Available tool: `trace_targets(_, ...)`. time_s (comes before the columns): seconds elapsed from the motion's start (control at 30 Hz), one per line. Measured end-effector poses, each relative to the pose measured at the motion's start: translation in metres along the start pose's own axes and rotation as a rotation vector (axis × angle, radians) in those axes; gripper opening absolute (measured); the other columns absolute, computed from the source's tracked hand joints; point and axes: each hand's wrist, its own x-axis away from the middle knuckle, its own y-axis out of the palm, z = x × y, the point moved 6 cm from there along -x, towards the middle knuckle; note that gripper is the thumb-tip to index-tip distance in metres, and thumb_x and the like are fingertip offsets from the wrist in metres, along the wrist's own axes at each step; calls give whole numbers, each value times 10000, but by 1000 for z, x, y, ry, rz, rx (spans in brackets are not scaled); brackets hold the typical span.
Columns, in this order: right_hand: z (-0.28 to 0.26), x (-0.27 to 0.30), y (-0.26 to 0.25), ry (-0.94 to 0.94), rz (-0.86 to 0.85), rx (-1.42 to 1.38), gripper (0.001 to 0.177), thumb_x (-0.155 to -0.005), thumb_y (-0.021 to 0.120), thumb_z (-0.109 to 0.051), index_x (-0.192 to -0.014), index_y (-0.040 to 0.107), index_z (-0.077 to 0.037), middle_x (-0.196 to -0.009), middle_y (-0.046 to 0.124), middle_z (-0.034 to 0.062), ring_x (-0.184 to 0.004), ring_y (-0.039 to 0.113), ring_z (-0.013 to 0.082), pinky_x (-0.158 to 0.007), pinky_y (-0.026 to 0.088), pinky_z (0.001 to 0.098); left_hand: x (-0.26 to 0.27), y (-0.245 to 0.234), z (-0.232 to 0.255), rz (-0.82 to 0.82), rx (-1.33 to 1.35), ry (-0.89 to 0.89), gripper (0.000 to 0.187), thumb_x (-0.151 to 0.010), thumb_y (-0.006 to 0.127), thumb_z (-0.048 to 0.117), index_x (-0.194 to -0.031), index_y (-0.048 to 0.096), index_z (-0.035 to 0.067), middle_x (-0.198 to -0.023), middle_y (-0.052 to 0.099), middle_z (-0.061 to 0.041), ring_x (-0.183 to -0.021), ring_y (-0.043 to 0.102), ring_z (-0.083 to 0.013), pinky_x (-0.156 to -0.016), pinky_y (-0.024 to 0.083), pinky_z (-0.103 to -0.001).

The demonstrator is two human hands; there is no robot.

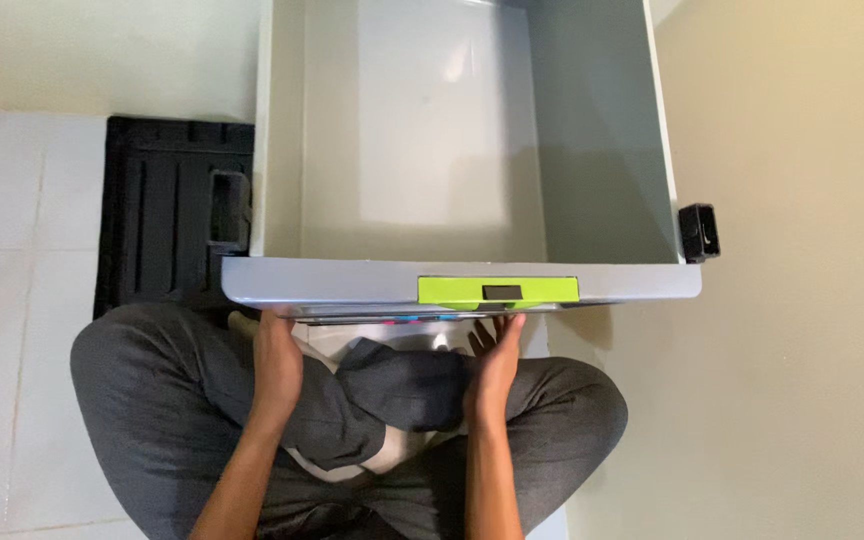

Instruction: The person assembles a three-drawer plastic storage unit by placing a black lid on top of stacked drawers and securing it. They then open and close each drawer to test the fit.

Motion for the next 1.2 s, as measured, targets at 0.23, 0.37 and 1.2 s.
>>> trace_targets(0.23, -56, 104, 40, -520, -86, 469, 763, -1057, 480, -379, -1645, 137, -33, -1723, 144, 230, -1594, 162, 382, -1260, 156, 509, 47, 12, 79, -12, -299, 182, 674, -1071, 408, 451, -1562, 380, -11, -1445, 574, -219, -1088, 625, -334, -852, 494, -410)
trace_targets(0.37, -107, 158, 55, -1002, -59, 531, 738, -1041, 627, -166, -1655, 231, -65, -1744, 140, 230, -1641, 175, 393, -1343, 208, 542, 58, 12, 137, -5, -410, 545, 683, -1085, 476, 438, -1541, 376, -60, -1477, 533, -266, -1334, 555, -340, -1058, 458, -410)
trace_targets(1.2, -109, 216, 108, -1184, -317, 599, 663, -1013, 655, -121, -1591, 344, -31, -1698, 148, 276, -1603, 145, 445, -1277, 247, 534, 79, -8, 204, -9, -329, 752, 514, -1063, 607, 206, -1526, 483, 22, -1568, 530, -186, -1470, 510, -327, -1175, 426, -396)
